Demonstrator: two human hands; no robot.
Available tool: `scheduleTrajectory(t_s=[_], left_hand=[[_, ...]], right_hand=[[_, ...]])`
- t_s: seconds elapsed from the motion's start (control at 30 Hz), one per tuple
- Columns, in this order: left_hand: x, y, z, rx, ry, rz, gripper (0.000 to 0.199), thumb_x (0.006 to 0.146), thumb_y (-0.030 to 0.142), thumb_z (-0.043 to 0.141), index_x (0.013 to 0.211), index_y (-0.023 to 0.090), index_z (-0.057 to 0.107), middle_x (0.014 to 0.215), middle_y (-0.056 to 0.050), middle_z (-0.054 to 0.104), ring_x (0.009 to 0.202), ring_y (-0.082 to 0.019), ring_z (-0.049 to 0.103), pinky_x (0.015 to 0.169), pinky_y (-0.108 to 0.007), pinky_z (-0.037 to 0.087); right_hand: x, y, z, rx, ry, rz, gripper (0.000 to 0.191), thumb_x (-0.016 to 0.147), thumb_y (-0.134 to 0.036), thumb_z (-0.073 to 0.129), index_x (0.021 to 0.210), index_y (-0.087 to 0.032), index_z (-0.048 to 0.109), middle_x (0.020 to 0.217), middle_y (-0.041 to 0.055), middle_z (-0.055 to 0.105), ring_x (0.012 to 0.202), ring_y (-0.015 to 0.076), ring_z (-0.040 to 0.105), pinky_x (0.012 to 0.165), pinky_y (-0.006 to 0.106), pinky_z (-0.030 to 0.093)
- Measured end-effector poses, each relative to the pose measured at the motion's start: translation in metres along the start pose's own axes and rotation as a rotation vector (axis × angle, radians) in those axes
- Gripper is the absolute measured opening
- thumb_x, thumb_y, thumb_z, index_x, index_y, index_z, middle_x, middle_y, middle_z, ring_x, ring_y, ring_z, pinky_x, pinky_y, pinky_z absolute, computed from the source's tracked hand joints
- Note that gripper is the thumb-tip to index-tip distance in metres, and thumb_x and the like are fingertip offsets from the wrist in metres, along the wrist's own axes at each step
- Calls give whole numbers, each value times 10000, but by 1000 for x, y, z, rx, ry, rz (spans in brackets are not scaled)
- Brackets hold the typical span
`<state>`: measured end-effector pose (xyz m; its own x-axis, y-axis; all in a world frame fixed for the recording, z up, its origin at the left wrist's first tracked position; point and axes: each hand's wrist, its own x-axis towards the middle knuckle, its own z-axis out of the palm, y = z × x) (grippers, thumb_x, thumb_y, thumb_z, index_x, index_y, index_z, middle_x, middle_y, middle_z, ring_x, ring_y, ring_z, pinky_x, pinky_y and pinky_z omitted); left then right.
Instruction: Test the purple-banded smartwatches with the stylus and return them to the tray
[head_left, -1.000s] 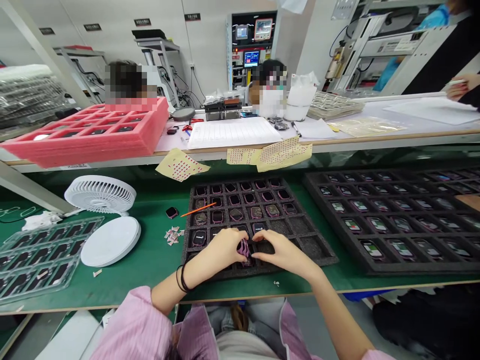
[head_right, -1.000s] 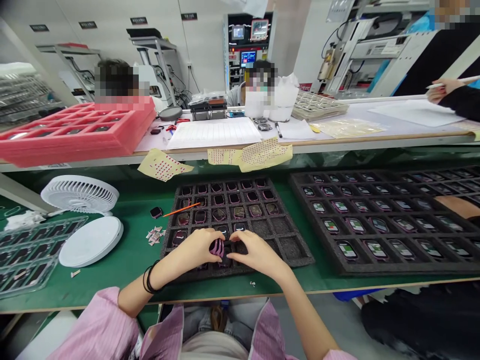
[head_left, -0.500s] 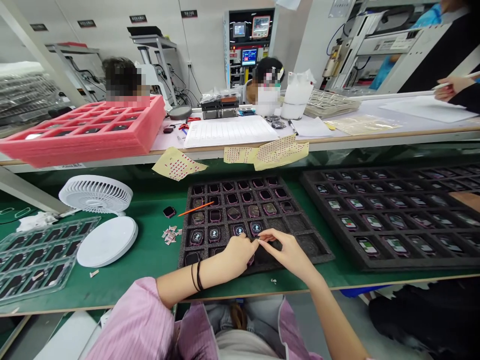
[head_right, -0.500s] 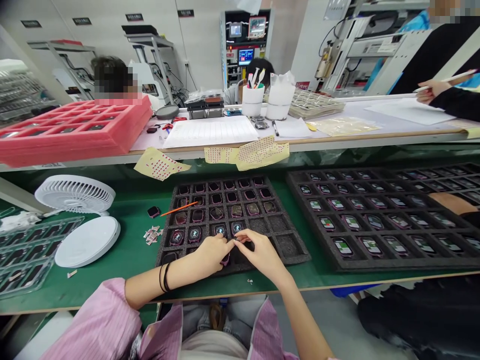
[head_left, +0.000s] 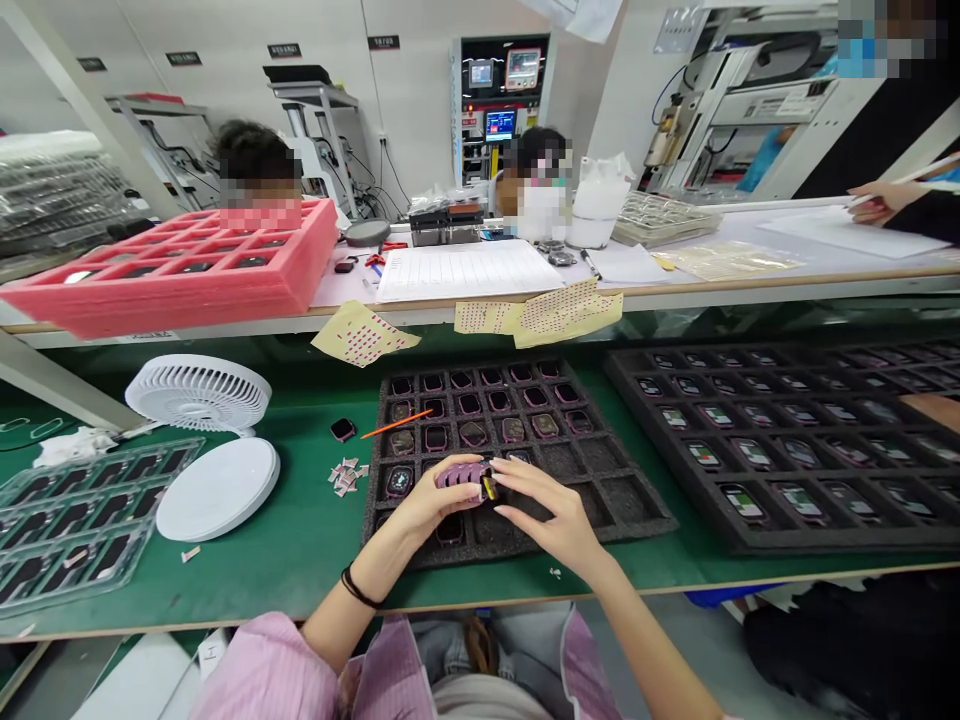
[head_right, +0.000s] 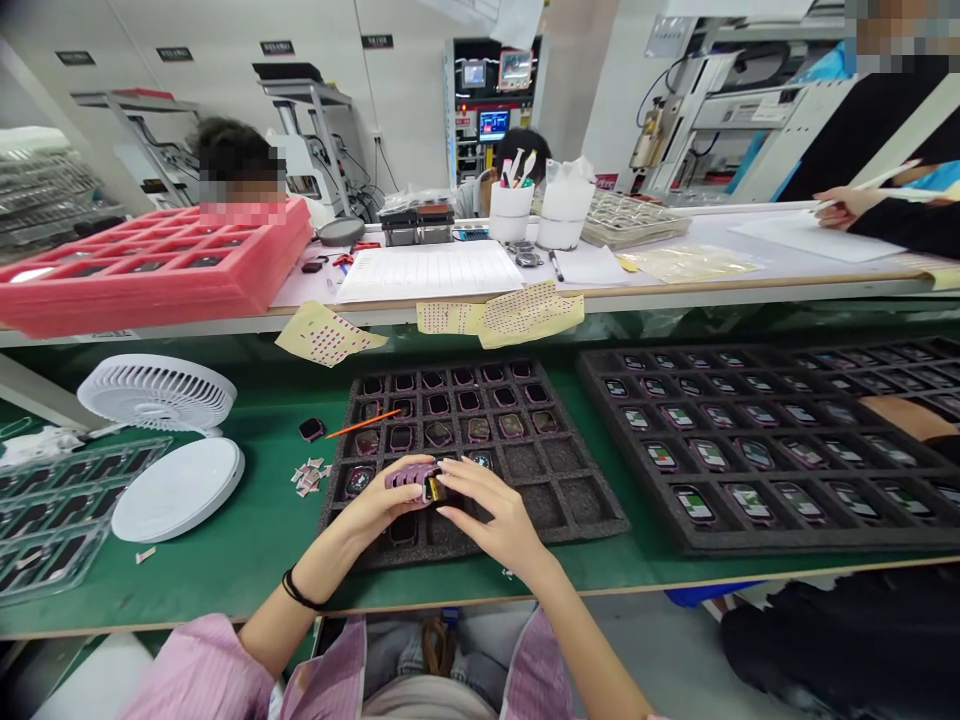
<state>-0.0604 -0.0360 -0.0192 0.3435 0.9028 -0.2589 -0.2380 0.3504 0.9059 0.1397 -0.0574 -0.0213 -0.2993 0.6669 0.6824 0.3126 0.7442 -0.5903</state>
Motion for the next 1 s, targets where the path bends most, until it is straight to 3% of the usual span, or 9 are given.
scheduleTrajectory(t_s=[0.1, 0.2, 0.4, 0.67, 0.8, 1.0], left_hand=[[-4, -12, 3, -322, 7, -89, 459, 600, 295, 820, 1016, 196, 653, 1003, -34, 681, 931, -181, 640, 900, -338, 483], [-6, -21, 6, -430, 6, -108, 312, 662, 245, 763, 945, 177, 652, 1000, -39, 686, 944, -168, 638, 930, -335, 475], [-6, -27, 6, -436, -21, -87, 335, 679, 210, 726, 1005, 188, 651, 1091, -51, 675, 1052, -196, 613, 999, -375, 440], [-10, -39, 9, -463, -77, -23, 522, 621, 322, 782, 1102, 209, 614, 1194, -65, 630, 1144, -233, 558, 1018, -405, 418], [-12, -45, 15, -510, -98, -26, 632, 557, 405, 819, 1119, 209, 609, 1188, -72, 632, 1133, -238, 559, 1025, -406, 404], [-19, -48, 22, -535, -71, -41, 616, 537, 365, 823, 1096, 207, 618, 1106, -56, 655, 1114, -227, 572, 1038, -392, 393]], right_hand=[[7, -1, 9, 36, -5, -99, 424, 846, -158, 643, 1255, -257, 602, 1212, 68, 671, 1139, 224, 624, 1028, 455, 484], [9, -1, 14, 36, 23, -165, 458, 850, -107, 623, 1278, -265, 583, 1192, 57, 683, 1118, 221, 637, 1012, 458, 503], [4, -5, 14, -62, 53, -187, 517, 875, -16, 526, 1330, -261, 536, 1178, 53, 690, 1106, 204, 644, 949, 381, 564], [8, -8, 10, -109, 4, -333, 600, 845, 47, 516, 1394, -187, 454, 1202, 107, 672, 1172, 238, 599, 959, 417, 564], [3, -9, 16, -78, 37, -329, 560, 864, 13, 515, 1386, -183, 467, 1205, 100, 671, 1173, 251, 595, 971, 430, 556], [-12, -12, 14, -142, 25, -286, 542, 864, 20, 482, 1370, -172, 490, 1220, 111, 659, 1135, 244, 621, 951, 383, 569]])
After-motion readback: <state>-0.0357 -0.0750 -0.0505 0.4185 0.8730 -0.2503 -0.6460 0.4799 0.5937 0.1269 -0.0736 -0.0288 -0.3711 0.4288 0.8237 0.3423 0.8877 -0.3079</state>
